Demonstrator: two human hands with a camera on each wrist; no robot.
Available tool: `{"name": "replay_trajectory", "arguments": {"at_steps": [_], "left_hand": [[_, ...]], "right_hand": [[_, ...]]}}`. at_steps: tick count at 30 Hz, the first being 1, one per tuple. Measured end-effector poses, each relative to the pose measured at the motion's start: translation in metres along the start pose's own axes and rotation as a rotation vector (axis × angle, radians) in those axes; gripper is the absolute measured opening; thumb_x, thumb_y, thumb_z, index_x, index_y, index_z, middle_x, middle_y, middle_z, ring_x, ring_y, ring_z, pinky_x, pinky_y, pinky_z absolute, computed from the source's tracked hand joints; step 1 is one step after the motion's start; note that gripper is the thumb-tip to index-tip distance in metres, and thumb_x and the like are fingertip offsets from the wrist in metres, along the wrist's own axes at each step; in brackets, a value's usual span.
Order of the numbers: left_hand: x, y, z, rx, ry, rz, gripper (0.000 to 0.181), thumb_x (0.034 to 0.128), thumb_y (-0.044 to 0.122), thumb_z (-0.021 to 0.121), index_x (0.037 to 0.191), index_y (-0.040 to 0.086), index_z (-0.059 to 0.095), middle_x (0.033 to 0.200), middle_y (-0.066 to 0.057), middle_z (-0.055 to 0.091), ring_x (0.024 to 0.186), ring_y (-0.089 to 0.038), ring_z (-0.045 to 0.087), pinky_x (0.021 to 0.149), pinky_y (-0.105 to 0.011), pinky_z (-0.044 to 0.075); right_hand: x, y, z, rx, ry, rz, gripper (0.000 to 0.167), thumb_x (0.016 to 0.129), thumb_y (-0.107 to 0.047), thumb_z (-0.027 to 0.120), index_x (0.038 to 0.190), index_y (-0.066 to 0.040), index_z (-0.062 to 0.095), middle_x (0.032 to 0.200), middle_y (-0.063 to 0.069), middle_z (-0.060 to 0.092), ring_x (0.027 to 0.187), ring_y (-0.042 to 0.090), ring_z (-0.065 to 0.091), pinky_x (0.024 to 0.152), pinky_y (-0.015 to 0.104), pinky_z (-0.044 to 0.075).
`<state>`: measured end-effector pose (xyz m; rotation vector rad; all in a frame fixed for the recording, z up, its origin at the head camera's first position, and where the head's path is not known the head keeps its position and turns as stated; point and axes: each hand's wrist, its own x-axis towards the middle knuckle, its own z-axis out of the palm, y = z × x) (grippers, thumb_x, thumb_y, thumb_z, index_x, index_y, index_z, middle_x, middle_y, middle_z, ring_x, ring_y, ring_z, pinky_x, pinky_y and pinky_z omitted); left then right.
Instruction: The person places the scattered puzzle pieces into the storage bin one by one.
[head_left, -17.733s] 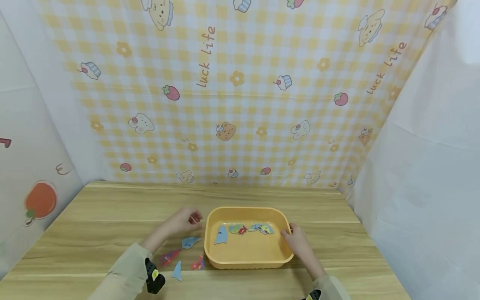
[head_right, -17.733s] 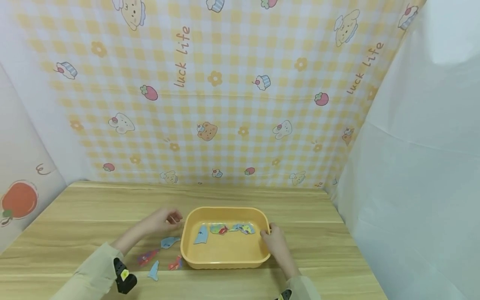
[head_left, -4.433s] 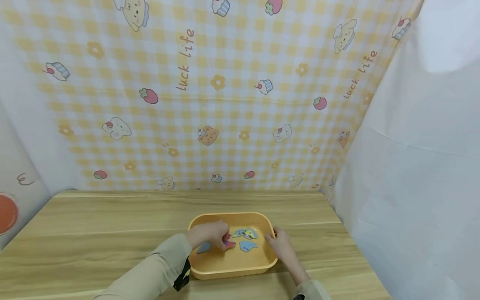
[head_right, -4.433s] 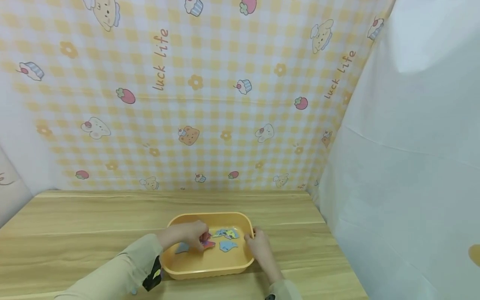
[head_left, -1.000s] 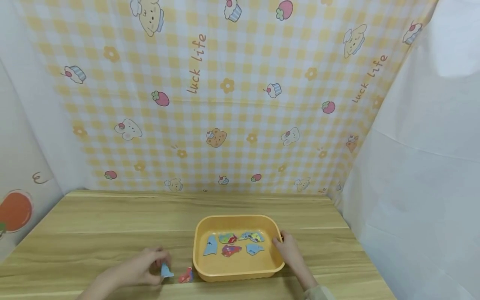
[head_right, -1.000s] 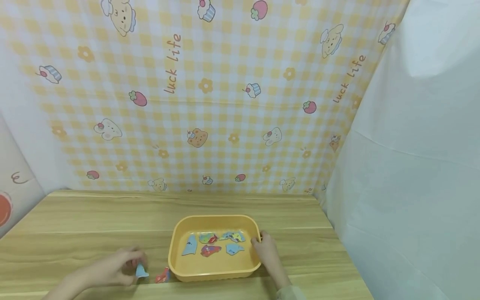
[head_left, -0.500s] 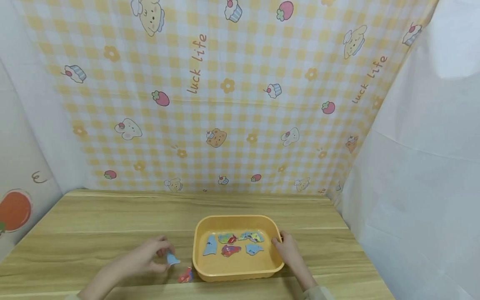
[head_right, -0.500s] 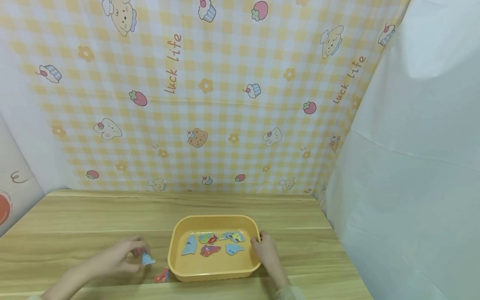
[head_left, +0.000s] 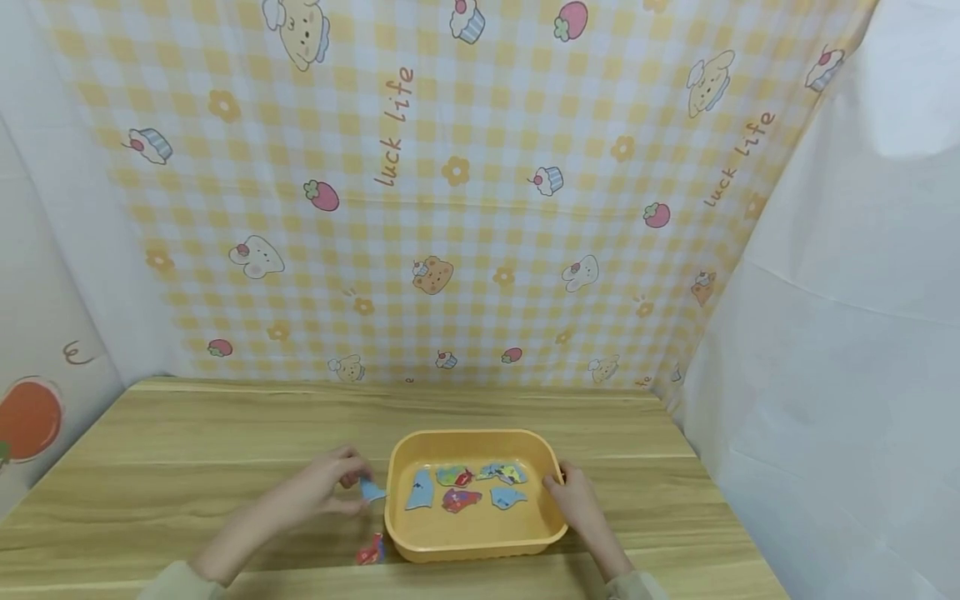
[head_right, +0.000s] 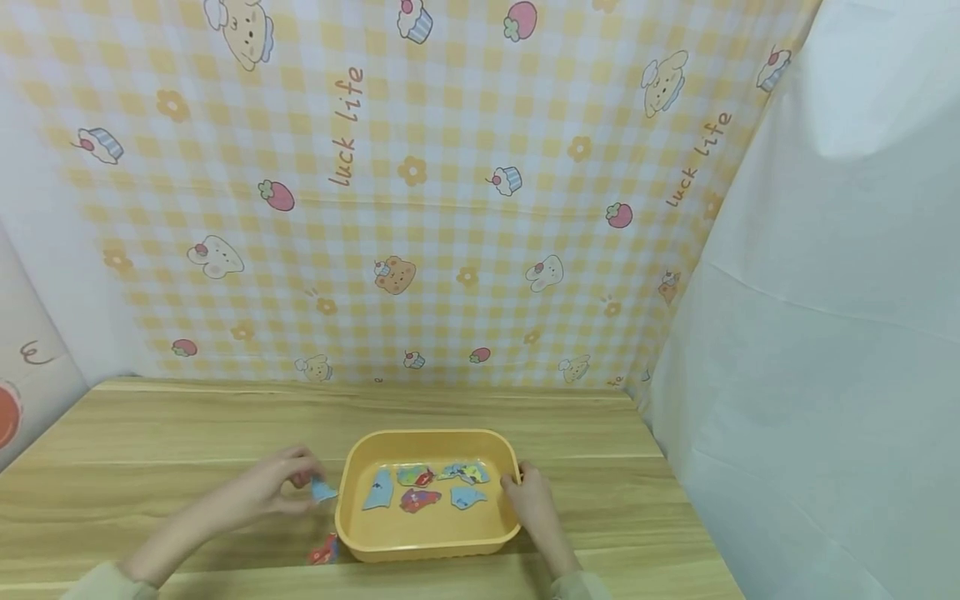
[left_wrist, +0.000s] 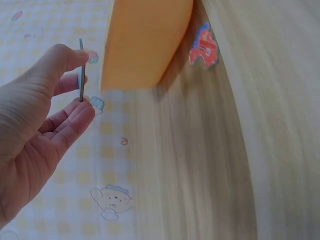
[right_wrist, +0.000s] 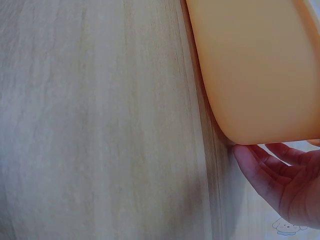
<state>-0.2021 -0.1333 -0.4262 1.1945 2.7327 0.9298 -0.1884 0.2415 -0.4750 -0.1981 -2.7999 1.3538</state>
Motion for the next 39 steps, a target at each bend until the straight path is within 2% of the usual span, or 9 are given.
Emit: {"name": "replay_trajectory", "arguments": {"at_steps": [4,9,17,21,27,30,33,36,39], "left_hand": [[0.012,0.008,0.003,0.002,-0.007,-0.017,0.027,0.0751,0.019,0.071,0.097,0.007,0.062,0.093,0.001,0.055,0.080,-0.013,0.054,0.068,-0.021,0.050],[0.027,0.018,0.009,0.001,-0.020,0.003,0.024,0.0752,0.016,0.071,0.095,0.006,0.062,0.089,0.001,0.054,0.078,-0.013,0.053,0.066,-0.018,0.048],[0.051,0.035,0.021,-0.025,-0.148,-0.037,0.022,0.0754,0.015,0.071,0.092,0.005,0.061,0.092,-0.005,0.054,0.077,-0.015,0.053,0.061,-0.014,0.044],[0.059,0.042,0.030,0.037,-0.200,-0.057,0.020,0.0721,0.013,0.073,0.084,0.004,0.060,0.085,-0.006,0.053,0.069,-0.012,0.050,0.057,-0.014,0.045],[0.066,0.048,0.043,0.143,-0.251,-0.146,0.021,0.0680,0.017,0.078,0.072,0.008,0.059,0.077,-0.002,0.051,0.062,-0.007,0.042,0.052,-0.015,0.039],[0.068,0.047,0.047,0.174,-0.268,-0.148,0.022,0.0677,0.019,0.078,0.070,0.009,0.059,0.071,0.001,0.053,0.059,-0.006,0.040,0.050,-0.015,0.036],[0.071,0.047,0.050,0.173,-0.280,-0.146,0.022,0.0665,0.018,0.077,0.066,0.008,0.058,0.063,0.004,0.052,0.055,-0.005,0.039,0.049,-0.015,0.035],[0.073,0.048,0.053,0.154,-0.301,-0.199,0.025,0.0653,0.016,0.077,0.061,0.010,0.053,0.059,0.007,0.047,0.053,-0.005,0.037,0.048,-0.016,0.031],[0.074,0.051,0.056,0.182,-0.329,-0.251,0.031,0.0659,0.016,0.077,0.058,0.012,0.048,0.056,0.008,0.042,0.052,-0.006,0.035,0.048,-0.018,0.028]], "right_hand": [[0.000,0.001,0.001,-0.012,0.009,0.006,0.035,0.086,-0.009,0.051,0.113,0.015,0.051,0.095,0.025,0.062,0.080,0.024,0.062,0.066,0.035,0.055],[0.001,0.000,0.000,-0.011,0.011,0.012,0.035,0.087,-0.009,0.051,0.113,0.014,0.051,0.095,0.025,0.062,0.081,0.025,0.062,0.067,0.036,0.055],[0.002,-0.001,-0.001,-0.007,0.004,0.005,0.035,0.087,-0.008,0.051,0.114,0.015,0.051,0.094,0.024,0.062,0.079,0.023,0.061,0.066,0.035,0.054],[0.001,0.000,0.000,-0.003,-0.002,0.009,0.036,0.087,-0.009,0.051,0.114,0.015,0.050,0.094,0.023,0.062,0.078,0.022,0.062,0.065,0.034,0.055],[0.003,0.001,0.000,-0.031,0.013,-0.001,0.032,0.087,-0.009,0.052,0.110,0.013,0.054,0.091,0.022,0.063,0.077,0.021,0.061,0.064,0.033,0.054],[0.003,0.001,0.000,-0.029,0.013,0.000,0.031,0.087,-0.009,0.052,0.109,0.013,0.054,0.090,0.021,0.063,0.076,0.021,0.060,0.063,0.033,0.054],[0.003,0.001,-0.001,-0.015,0.008,0.006,0.032,0.087,-0.009,0.052,0.110,0.013,0.053,0.090,0.021,0.062,0.076,0.021,0.061,0.063,0.033,0.054],[0.002,0.001,-0.001,-0.015,0.006,0.005,0.031,0.087,-0.009,0.052,0.109,0.013,0.053,0.089,0.021,0.062,0.075,0.020,0.061,0.063,0.033,0.054],[0.001,0.002,-0.001,-0.013,0.003,0.006,0.031,0.087,-0.009,0.052,0.109,0.013,0.053,0.089,0.021,0.062,0.075,0.021,0.061,0.063,0.033,0.054]]}}
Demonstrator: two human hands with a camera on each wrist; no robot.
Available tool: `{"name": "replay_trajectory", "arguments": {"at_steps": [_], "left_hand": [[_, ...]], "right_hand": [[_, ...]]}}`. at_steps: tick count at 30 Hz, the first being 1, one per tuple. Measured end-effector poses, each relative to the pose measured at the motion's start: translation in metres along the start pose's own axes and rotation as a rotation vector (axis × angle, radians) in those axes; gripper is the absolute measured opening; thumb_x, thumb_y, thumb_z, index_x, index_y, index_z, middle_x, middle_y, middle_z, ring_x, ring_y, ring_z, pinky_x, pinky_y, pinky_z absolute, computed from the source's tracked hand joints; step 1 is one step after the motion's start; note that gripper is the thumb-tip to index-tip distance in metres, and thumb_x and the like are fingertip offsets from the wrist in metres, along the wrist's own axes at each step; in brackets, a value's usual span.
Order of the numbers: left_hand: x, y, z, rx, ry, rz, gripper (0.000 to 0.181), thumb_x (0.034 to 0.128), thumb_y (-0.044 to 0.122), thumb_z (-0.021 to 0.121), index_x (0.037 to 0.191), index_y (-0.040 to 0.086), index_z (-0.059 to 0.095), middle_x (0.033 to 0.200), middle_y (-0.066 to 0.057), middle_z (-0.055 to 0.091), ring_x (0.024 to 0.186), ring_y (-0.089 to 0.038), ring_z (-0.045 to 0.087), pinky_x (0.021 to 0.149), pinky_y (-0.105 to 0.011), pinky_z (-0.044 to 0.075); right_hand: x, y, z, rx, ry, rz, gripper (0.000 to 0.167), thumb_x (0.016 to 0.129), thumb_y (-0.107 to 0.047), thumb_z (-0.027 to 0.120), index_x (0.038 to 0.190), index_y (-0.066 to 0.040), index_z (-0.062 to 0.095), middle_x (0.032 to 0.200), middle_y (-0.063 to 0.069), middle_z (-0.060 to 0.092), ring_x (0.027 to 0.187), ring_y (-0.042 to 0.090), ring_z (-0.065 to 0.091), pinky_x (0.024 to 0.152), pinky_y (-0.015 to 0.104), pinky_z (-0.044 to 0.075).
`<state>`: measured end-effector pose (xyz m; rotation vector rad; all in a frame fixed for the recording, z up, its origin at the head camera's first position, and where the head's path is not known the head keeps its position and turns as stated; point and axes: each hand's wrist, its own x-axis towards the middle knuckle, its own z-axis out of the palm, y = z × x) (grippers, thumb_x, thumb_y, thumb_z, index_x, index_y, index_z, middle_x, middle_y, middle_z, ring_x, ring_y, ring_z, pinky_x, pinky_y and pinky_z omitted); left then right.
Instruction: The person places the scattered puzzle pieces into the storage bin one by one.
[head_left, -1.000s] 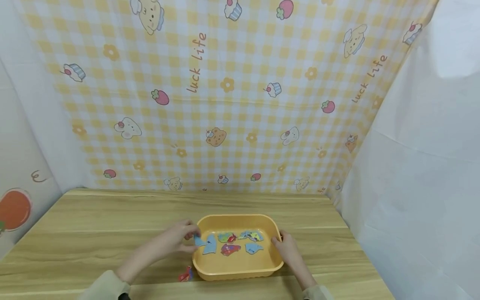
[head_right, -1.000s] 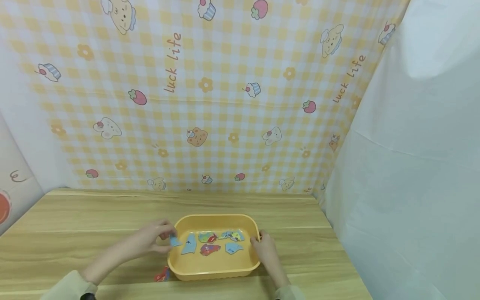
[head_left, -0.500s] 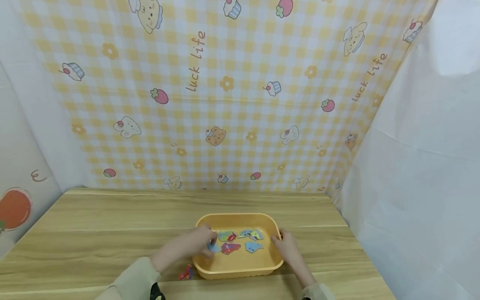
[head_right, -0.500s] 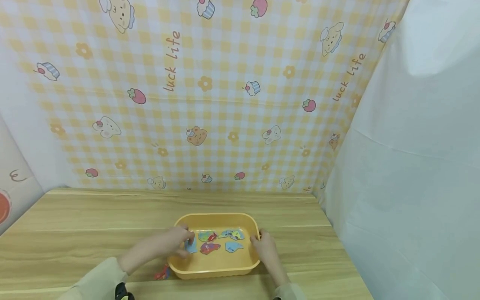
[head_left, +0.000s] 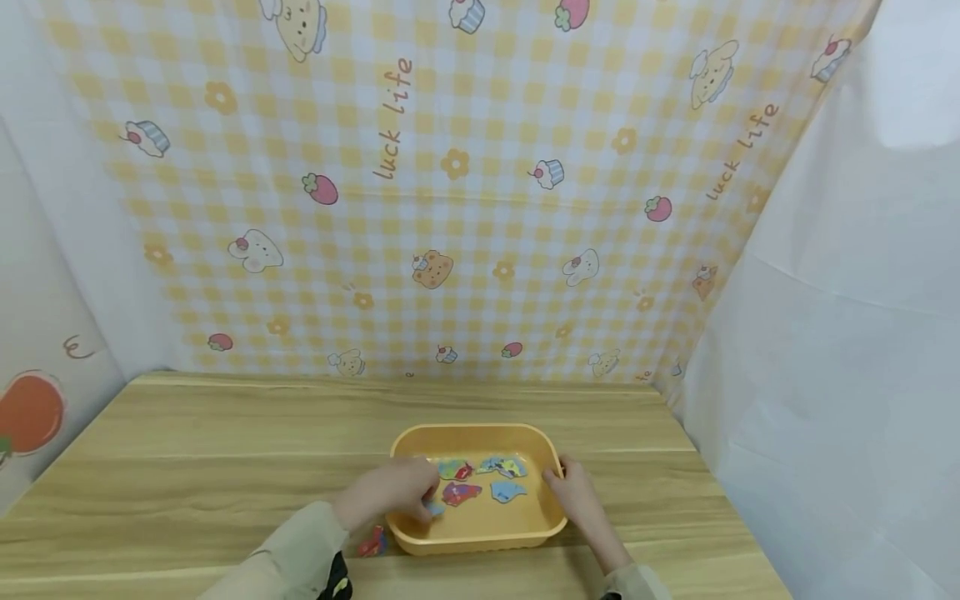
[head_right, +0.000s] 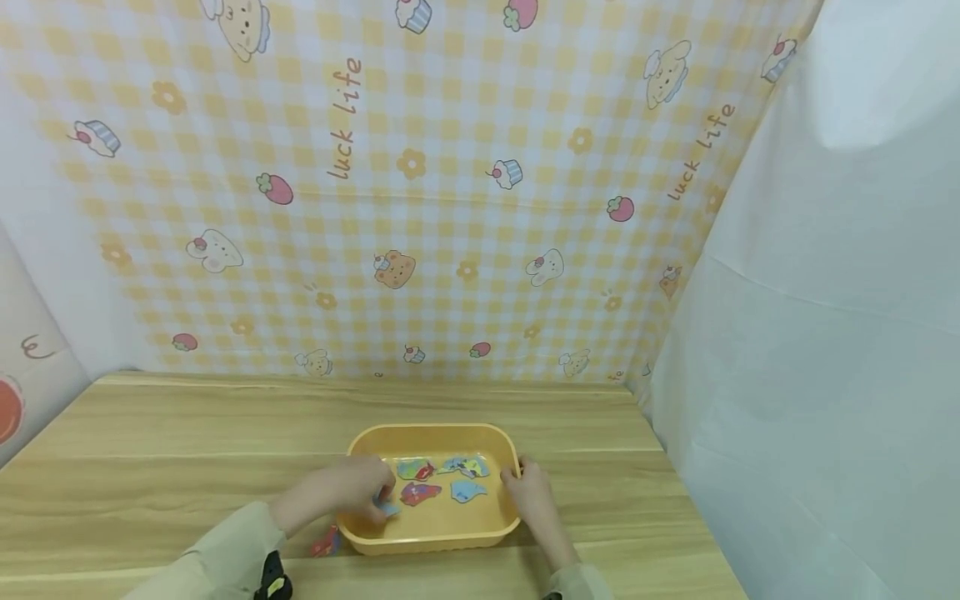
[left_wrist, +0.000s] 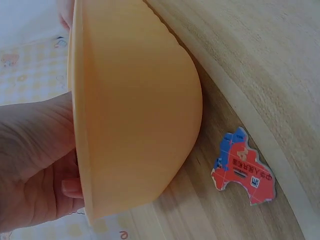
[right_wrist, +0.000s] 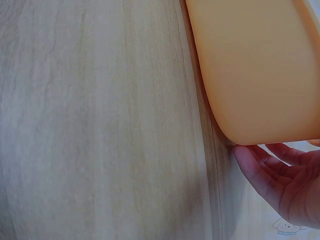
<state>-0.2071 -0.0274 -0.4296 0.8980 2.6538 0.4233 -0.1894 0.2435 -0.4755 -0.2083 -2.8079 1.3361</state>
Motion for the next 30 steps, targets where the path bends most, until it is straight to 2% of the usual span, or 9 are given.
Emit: {"name": "replay_trajectory", "arguments": {"at_steps": [3,6,14,19,25,28,30], "left_hand": [[0.001,0.004,0.000,0.097,-0.008,-0.009,0.033,0.0659,0.020,0.076,0.054,0.014,0.046,0.055,0.008,0.042,0.052,-0.005,0.034,0.048,-0.018,0.028],[0.001,0.007,0.001,0.155,-0.003,0.001,0.032,0.0662,0.021,0.076,0.053,0.014,0.048,0.056,0.008,0.042,0.052,-0.005,0.035,0.048,-0.017,0.028],[-0.001,0.011,0.004,0.250,0.027,0.021,0.031,0.0638,0.025,0.077,0.054,0.015,0.049,0.060,0.009,0.041,0.056,-0.005,0.035,0.051,-0.019,0.032],[-0.001,0.012,0.005,0.264,0.008,-0.004,0.032,0.0613,0.024,0.079,0.057,0.016,0.049,0.062,0.009,0.043,0.058,-0.005,0.037,0.052,-0.019,0.033],[-0.001,0.011,0.005,0.253,0.004,-0.003,0.031,0.0612,0.021,0.078,0.059,0.015,0.049,0.062,0.008,0.043,0.058,-0.006,0.038,0.053,-0.019,0.035],[-0.001,0.008,0.005,0.194,0.001,0.007,0.029,0.0625,0.019,0.077,0.060,0.014,0.049,0.062,0.008,0.043,0.058,-0.006,0.038,0.053,-0.019,0.035],[-0.001,0.006,0.005,0.119,-0.003,0.010,0.028,0.0631,0.018,0.077,0.060,0.014,0.050,0.062,0.008,0.044,0.057,-0.006,0.038,0.052,-0.019,0.034]], "right_hand": [[0.000,0.000,0.000,0.006,-0.002,0.001,0.034,0.087,-0.009,0.051,0.111,0.014,0.052,0.090,0.022,0.062,0.075,0.021,0.061,0.063,0.033,0.055],[0.000,0.000,0.001,0.005,-0.002,0.004,0.035,0.087,-0.009,0.051,0.112,0.015,0.052,0.092,0.023,0.062,0.076,0.022,0.062,0.063,0.033,0.055],[0.001,-0.001,0.000,-0.016,0.006,-0.004,0.036,0.087,-0.009,0.052,0.113,0.015,0.051,0.094,0.025,0.062,0.079,0.024,0.062,0.066,0.035,0.055],[0.000,-0.001,0.001,-0.014,0.001,-0.002,0.037,0.087,-0.009,0.052,0.114,0.015,0.051,0.095,0.025,0.062,0.079,0.024,0.062,0.066,0.034,0.055],[0.001,-0.001,0.001,-0.011,0.003,-0.003,0.037,0.087,-0.009,0.052,0.114,0.015,0.051,0.094,0.025,0.062,0.079,0.024,0.062,0.066,0.034,0.055],[0.001,-0.001,0.001,-0.006,0.006,0.000,0.036,0.086,-0.008,0.052,0.114,0.015,0.050,0.095,0.026,0.062,0.080,0.025,0.062,0.067,0.035,0.055],[0.000,-0.001,0.001,-0.005,0.004,0.002,0.036,0.086,-0.008,0.052,0.114,0.016,0.051,0.094,0.026,0.062,0.080,0.025,0.062,0.066,0.035,0.055]]}}
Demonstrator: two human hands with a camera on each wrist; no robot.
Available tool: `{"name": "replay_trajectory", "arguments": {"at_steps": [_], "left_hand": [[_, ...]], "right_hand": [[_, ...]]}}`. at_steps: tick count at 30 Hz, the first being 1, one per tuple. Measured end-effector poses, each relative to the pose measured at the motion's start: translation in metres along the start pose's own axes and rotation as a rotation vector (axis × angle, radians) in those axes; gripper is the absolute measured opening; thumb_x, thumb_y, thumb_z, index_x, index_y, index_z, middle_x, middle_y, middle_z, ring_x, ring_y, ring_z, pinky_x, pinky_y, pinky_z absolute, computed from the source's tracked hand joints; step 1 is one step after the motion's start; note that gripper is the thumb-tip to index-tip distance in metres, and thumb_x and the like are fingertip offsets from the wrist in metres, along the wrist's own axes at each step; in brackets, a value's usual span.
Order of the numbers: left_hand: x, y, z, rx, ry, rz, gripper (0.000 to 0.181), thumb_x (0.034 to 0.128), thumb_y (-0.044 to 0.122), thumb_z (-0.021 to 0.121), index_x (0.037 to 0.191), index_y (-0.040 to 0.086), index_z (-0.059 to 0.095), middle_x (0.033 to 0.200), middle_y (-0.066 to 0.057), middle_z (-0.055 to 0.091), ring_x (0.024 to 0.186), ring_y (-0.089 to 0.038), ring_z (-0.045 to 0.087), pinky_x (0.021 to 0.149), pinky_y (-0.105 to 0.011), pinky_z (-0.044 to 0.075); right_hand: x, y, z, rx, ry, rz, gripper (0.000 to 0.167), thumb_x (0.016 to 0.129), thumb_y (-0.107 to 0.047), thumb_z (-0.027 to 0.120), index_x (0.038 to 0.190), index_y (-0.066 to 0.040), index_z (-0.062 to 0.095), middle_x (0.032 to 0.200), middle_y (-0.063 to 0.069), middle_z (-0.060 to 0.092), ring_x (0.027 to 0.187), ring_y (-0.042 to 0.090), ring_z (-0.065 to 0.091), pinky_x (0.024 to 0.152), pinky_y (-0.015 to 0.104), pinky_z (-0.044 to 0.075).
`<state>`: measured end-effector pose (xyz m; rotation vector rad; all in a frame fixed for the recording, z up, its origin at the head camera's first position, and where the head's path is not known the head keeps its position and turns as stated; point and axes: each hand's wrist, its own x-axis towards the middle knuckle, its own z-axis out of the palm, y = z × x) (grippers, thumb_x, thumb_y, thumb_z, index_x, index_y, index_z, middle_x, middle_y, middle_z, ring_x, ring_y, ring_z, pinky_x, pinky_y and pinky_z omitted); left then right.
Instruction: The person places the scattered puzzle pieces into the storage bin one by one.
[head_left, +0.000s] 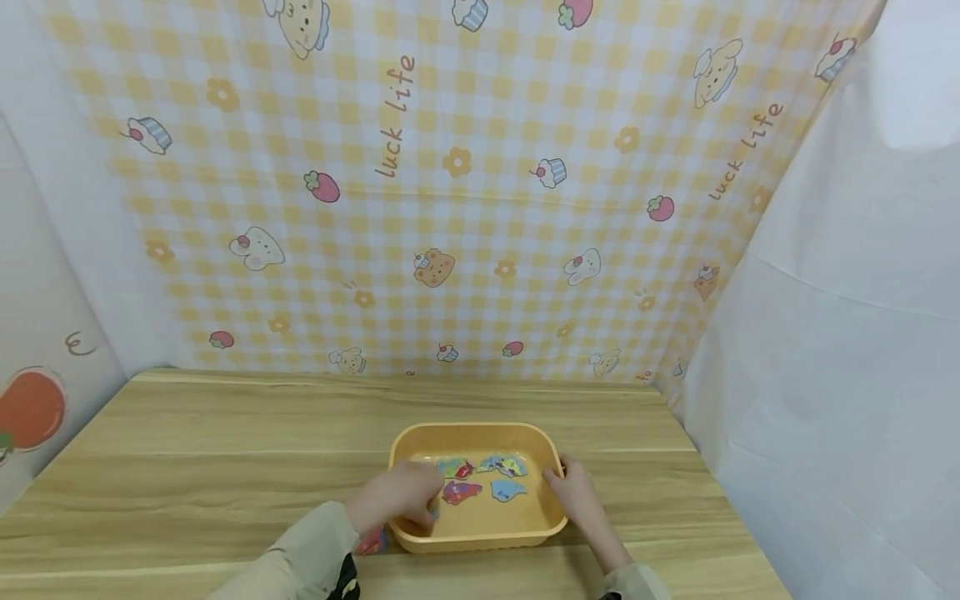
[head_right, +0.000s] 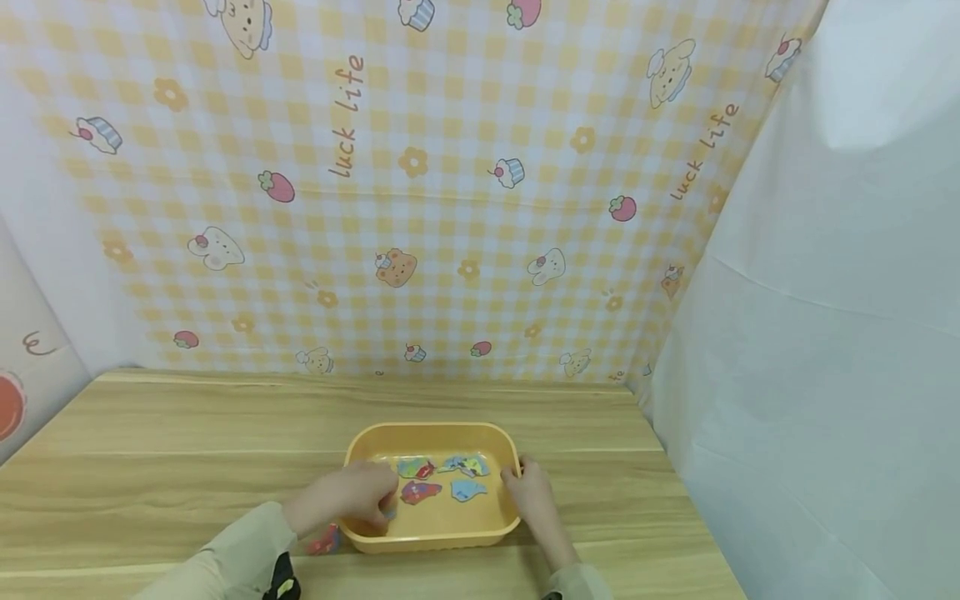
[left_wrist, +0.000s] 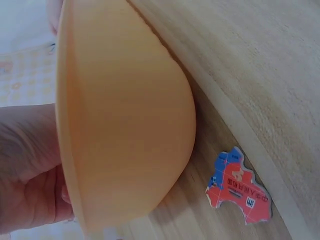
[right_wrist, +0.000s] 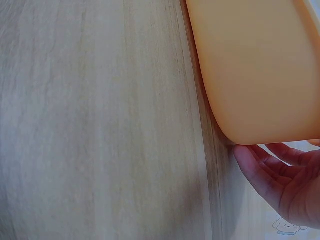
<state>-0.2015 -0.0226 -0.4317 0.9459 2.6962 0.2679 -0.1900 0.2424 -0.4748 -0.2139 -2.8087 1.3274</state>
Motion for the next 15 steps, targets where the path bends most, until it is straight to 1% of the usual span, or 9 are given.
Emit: {"name": "replay_trajectory", "arguments": {"at_steps": [2,4,7,10,13,15], "left_hand": [[0.000,-0.004,-0.001,-0.077,0.012,0.010,0.025,0.0654,0.016,0.075,0.061,0.013,0.051,0.061,0.009,0.044,0.055,-0.005,0.038,0.050,-0.018,0.034],[-0.001,-0.010,-0.002,-0.135,0.041,0.036,0.020,0.0680,0.012,0.071,0.061,0.013,0.052,0.060,0.009,0.045,0.053,-0.004,0.038,0.047,-0.016,0.032],[-0.003,-0.018,-0.008,-0.194,0.099,0.099,0.013,0.0729,0.009,0.066,0.066,0.012,0.056,0.062,0.009,0.049,0.053,-0.003,0.039,0.047,-0.016,0.034],[-0.009,-0.026,-0.014,-0.241,0.150,0.156,0.006,0.0778,0.009,0.064,0.074,0.010,0.059,0.069,0.007,0.055,0.059,-0.002,0.044,0.052,-0.016,0.038],[-0.014,-0.036,-0.015,-0.272,0.229,0.181,0.005,0.0803,0.009,0.064,0.079,0.011,0.059,0.074,0.007,0.057,0.065,-0.002,0.048,0.057,-0.017,0.040],[-0.018,-0.042,-0.014,-0.275,0.302,0.180,0.007,0.0813,0.008,0.063,0.080,0.013,0.058,0.075,0.008,0.056,0.066,0.000,0.047,0.057,-0.016,0.040]], "right_hand": [[0.000,0.000,0.000,-0.003,0.001,0.000,0.036,0.086,-0.008,0.052,0.113,0.016,0.051,0.094,0.026,0.062,0.079,0.025,0.062,0.066,0.035,0.055],[0.000,-0.001,0.000,-0.004,-0.002,0.001,0.036,0.086,-0.008,0.052,0.113,0.016,0.051,0.093,0.025,0.062,0.079,0.024,0.062,0.065,0.035,0.055],[0.000,-0.001,0.000,-0.004,0.001,0.002,0.036,0.086,-0.009,0.052,0.113,0.015,0.051,0.093,0.025,0.062,0.079,0.024,0.062,0.065,0.035,0.054],[0.000,-0.001,0.000,-0.004,0.001,0.003,0.036,0.087,-0.009,0.052,0.113,0.015,0.051,0.093,0.024,0.062,0.079,0.023,0.061,0.066,0.035,0.054],[0.000,-0.001,0.000,-0.005,-0.003,0.004,0.036,0.088,-0.009,0.052,0.114,0.015,0.050,0.094,0.024,0.062,0.079,0.023,0.062,0.066,0.035,0.054],[0.000,-0.001,-0.001,-0.005,-0.005,0.006,0.037,0.088,-0.010,0.052,0.115,0.015,0.050,0.094,0.024,0.062,0.079,0.024,0.062,0.066,0.035,0.054]]}}
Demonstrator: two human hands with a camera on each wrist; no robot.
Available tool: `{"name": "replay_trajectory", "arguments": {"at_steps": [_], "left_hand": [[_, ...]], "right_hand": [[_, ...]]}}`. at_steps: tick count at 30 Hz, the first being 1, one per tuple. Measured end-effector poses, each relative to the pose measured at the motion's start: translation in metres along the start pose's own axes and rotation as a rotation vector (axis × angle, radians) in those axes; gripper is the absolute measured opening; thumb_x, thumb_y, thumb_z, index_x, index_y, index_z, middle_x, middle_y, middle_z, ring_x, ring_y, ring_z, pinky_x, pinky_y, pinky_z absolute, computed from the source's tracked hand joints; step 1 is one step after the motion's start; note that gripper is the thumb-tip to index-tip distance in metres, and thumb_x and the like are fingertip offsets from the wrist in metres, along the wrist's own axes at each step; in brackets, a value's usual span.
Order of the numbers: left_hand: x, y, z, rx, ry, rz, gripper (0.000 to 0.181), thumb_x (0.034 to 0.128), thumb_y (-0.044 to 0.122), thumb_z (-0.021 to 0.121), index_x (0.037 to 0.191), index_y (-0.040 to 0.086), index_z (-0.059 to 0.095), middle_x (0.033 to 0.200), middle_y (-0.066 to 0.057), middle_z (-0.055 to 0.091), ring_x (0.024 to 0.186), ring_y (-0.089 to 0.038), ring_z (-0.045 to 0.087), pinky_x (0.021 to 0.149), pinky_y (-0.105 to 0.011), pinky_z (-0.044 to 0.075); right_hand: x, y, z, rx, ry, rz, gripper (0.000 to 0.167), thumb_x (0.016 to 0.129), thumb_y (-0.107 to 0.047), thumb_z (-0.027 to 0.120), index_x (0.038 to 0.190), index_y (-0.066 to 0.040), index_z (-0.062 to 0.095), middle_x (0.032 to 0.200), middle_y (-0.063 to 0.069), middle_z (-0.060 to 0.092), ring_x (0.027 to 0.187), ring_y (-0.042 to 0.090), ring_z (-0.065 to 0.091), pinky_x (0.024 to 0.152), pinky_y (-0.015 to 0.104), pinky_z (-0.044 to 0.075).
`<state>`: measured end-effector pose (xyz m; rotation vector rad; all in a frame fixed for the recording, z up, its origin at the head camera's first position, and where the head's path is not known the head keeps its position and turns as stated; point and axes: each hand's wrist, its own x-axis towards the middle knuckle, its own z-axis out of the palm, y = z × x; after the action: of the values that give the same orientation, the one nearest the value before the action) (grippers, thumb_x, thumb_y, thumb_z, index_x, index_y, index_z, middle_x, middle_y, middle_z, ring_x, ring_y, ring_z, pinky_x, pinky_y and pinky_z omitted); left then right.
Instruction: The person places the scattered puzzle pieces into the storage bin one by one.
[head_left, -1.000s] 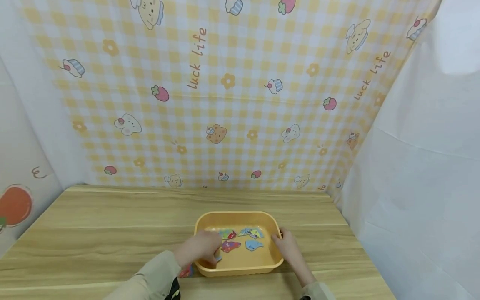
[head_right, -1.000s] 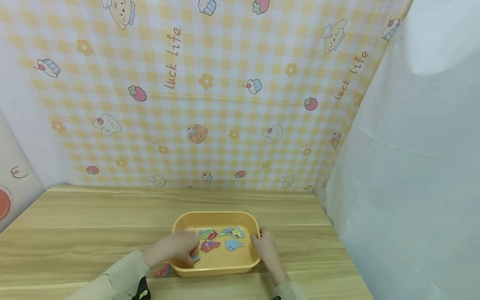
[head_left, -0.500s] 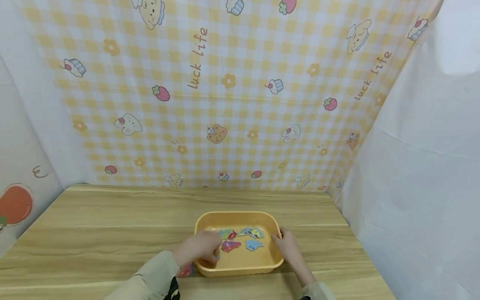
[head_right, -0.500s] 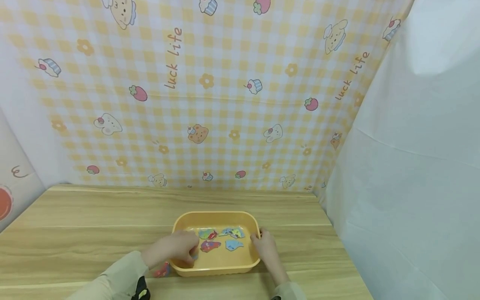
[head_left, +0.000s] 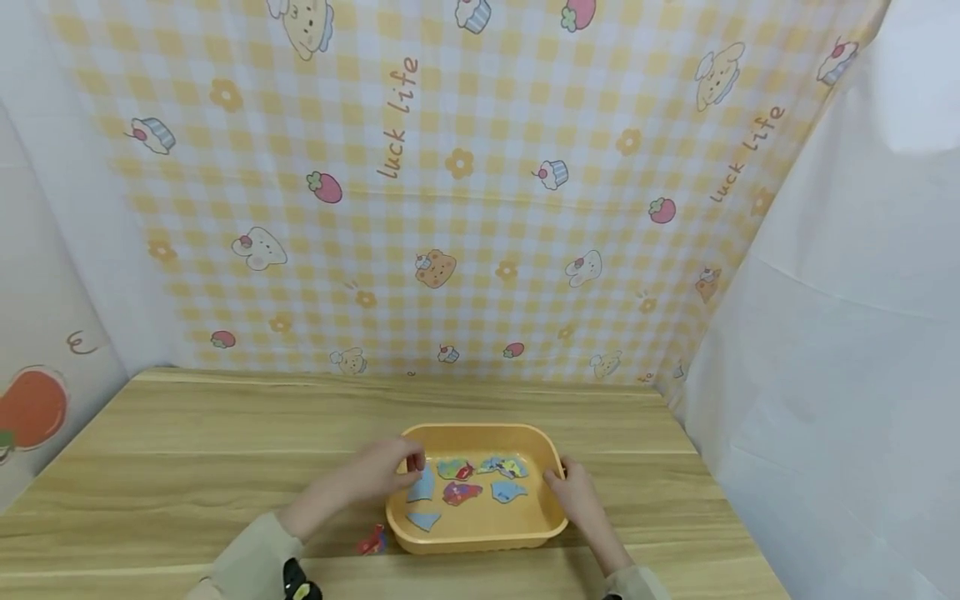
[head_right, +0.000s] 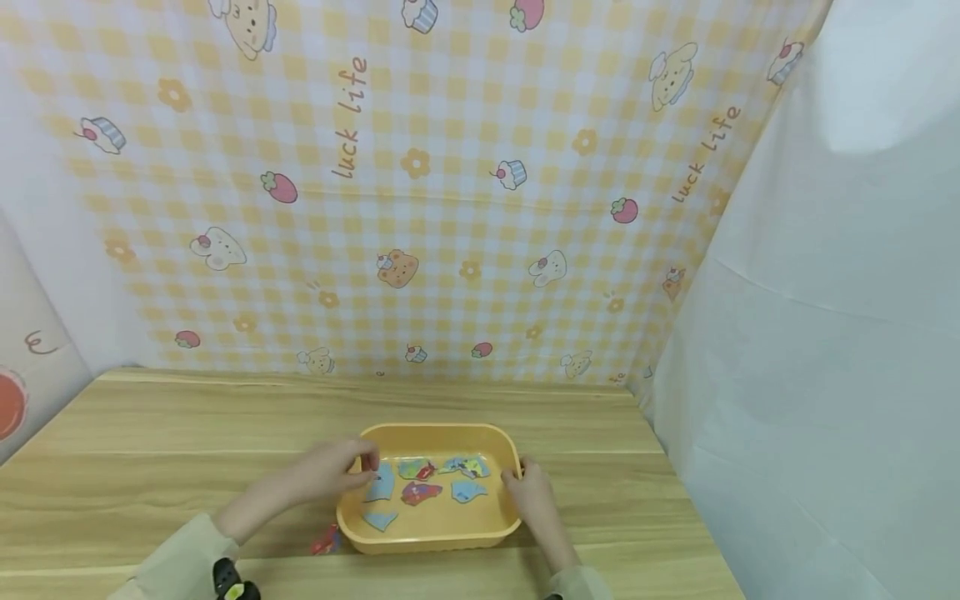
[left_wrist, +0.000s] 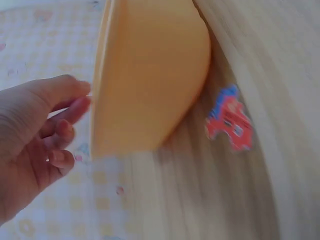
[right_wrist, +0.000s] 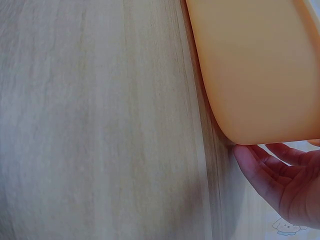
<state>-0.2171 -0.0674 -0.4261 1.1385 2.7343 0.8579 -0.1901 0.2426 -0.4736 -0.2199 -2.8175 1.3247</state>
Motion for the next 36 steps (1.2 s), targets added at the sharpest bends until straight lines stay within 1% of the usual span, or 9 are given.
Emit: {"name": "replay_trajectory", "arguments": {"at_steps": [5,8,14,18,22,26,30,34,36], "left_hand": [[-0.014,-0.011,0.000,-0.034,0.157,-0.035,0.006,0.0855,0.010,0.059,0.082,0.013,0.055,0.074,0.007,0.052,0.058,0.003,0.039,0.049,-0.014,0.039],[-0.024,-0.015,0.001,-0.082,0.180,-0.083,0.005,0.0878,0.012,0.057,0.084,0.012,0.054,0.074,0.006,0.050,0.058,0.003,0.039,0.049,-0.015,0.039],[-0.041,-0.022,0.003,-0.149,0.107,-0.144,0.005,0.0887,0.012,0.055,0.086,0.008,0.057,0.073,0.002,0.053,0.060,0.001,0.043,0.050,-0.016,0.042],[-0.048,-0.029,0.006,-0.142,0.044,-0.110,0.004,0.0838,0.010,0.060,0.086,0.007,0.060,0.075,0.003,0.058,0.064,0.002,0.048,0.054,-0.016,0.045],[-0.055,-0.036,0.011,-0.110,-0.009,-0.063,0.011,0.0789,0.013,0.066,0.088,0.009,0.060,0.078,0.006,0.059,0.069,0.002,0.050,0.060,-0.016,0.047],[-0.061,-0.039,0.014,-0.100,-0.056,-0.070,0.020,0.0780,0.019,0.068,0.093,0.008,0.060,0.086,0.003,0.061,0.075,-0.005,0.055,0.065,-0.021,0.050],[-0.066,-0.040,0.017,-0.073,-0.067,-0.088,0.028,0.0761,0.025,0.070,0.096,0.008,0.061,0.091,0.001,0.061,0.080,-0.011,0.057,0.069,-0.025,0.051],[-0.068,-0.038,0.020,-0.036,-0.067,-0.068,0.032,0.0744,0.029,0.071,0.096,0.009,0.060,0.092,0.003,0.057,0.079,-0.008,0.053,0.066,-0.022,0.047],[-0.070,-0.036,0.021,-0.024,-0.079,-0.064,0.037,0.0731,0.032,0.072,0.099,0.009,0.060,0.096,0.004,0.054,0.083,-0.007,0.051,0.069,-0.022,0.047]], "right_hand": [[0.000,-0.001,0.000,0.001,-0.003,0.003,0.038,0.088,-0.009,0.051,0.116,0.015,0.049,0.097,0.027,0.061,0.082,0.025,0.062,0.067,0.036,0.055],[0.000,-0.001,0.001,0.002,-0.005,0.013,0.038,0.088,-0.009,0.051,0.117,0.015,0.049,0.099,0.027,0.061,0.083,0.026,0.062,0.068,0.036,0.055],[-0.002,-0.003,-0.001,-0.006,-0.018,0.025,0.037,0.088,-0.010,0.050,0.116,0.015,0.049,0.097,0.026,0.061,0.081,0.024,0.062,0.066,0.035,0.055],[-0.003,-0.004,-0.001,-0.010,-0.013,0.022,0.037,0.088,-0.009,0.051,0.116,0.015,0.049,0.098,0.027,0.061,0.082,0.025,0.062,0.067,0.036,0.055],[-0.002,-0.003,0.000,-0.015,-0.005,0.013,0.036,0.088,-0.009,0.051,0.114,0.015,0.050,0.098,0.027,0.061,0.082,0.026,0.062,0.067,0.036,0.055],[-0.002,-0.002,0.000,-0.014,-0.003,0.005,0.037,0.087,-0.008,0.051,0.115,0.016,0.049,0.098,0.028,0.061,0.082,0.026,0.062,0.067,0.036,0.055],[-0.002,-0.002,0.000,-0.011,-0.006,0.005,0.038,0.087,-0.008,0.051,0.117,0.016,0.048,0.099,0.028,0.061,0.083,0.027,0.063,0.067,0.036,0.055],[-0.002,-0.002,0.000,-0.018,-0.002,0.008,0.038,0.087,-0.008,0.051,0.117,0.015,0.048,0.100,0.029,0.060,0.084,0.028,0.062,0.068,0.037,0.055],[-0.001,-0.002,0.000,-0.022,-0.001,0.009,0.038,0.087,-0.008,0.051,0.118,0.015,0.048,0.101,0.029,0.060,0.085,0.028,0.062,0.069,0.037,0.055]]}}
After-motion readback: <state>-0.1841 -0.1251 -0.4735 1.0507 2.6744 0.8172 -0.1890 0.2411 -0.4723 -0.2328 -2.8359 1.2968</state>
